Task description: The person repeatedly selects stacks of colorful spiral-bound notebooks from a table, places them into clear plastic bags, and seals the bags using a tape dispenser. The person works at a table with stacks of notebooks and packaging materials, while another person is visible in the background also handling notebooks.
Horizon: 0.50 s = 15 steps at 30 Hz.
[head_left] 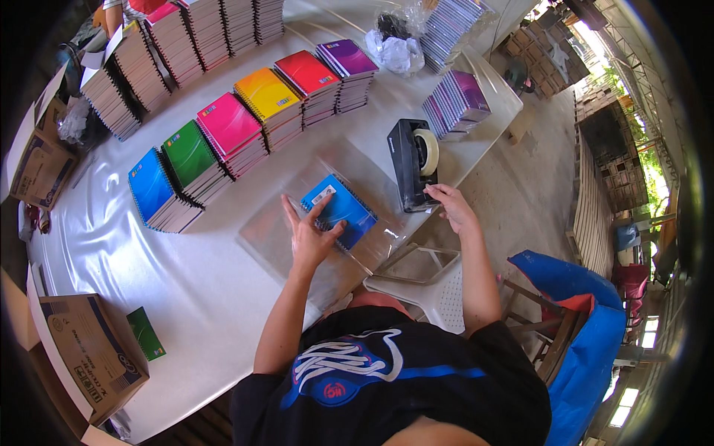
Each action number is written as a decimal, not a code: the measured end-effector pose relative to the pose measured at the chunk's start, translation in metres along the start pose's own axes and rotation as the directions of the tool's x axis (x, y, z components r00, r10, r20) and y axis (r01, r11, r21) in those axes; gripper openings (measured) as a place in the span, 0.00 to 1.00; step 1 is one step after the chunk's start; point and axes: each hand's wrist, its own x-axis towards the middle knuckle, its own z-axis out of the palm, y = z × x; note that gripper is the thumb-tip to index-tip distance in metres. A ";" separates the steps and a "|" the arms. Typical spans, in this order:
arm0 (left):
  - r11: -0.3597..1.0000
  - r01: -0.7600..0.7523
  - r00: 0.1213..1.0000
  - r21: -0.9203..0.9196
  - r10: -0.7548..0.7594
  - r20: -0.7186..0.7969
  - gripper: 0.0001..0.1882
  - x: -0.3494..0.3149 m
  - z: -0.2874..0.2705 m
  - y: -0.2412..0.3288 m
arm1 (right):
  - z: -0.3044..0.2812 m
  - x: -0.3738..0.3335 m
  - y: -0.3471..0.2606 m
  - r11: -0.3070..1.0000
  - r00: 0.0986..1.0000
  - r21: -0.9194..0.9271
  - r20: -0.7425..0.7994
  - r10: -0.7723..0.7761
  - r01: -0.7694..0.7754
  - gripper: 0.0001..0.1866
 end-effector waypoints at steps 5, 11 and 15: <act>0.998 -0.002 1.000 0.055 0.002 -0.009 0.32 -0.002 -0.001 0.001 | 0.004 -0.017 0.034 0.726 0.978 0.676 0.044 -0.206 0.122 0.08; 0.992 -0.026 0.998 0.127 0.032 -0.051 0.33 -0.003 0.004 -0.005 | 0.018 -0.019 0.063 0.920 0.890 -0.083 -0.235 -0.391 0.382 0.10; 0.998 0.017 1.000 0.067 -0.017 -0.010 0.33 -0.005 0.003 -0.001 | 0.021 -0.041 0.005 0.900 0.904 -0.147 -0.061 -0.423 0.411 0.09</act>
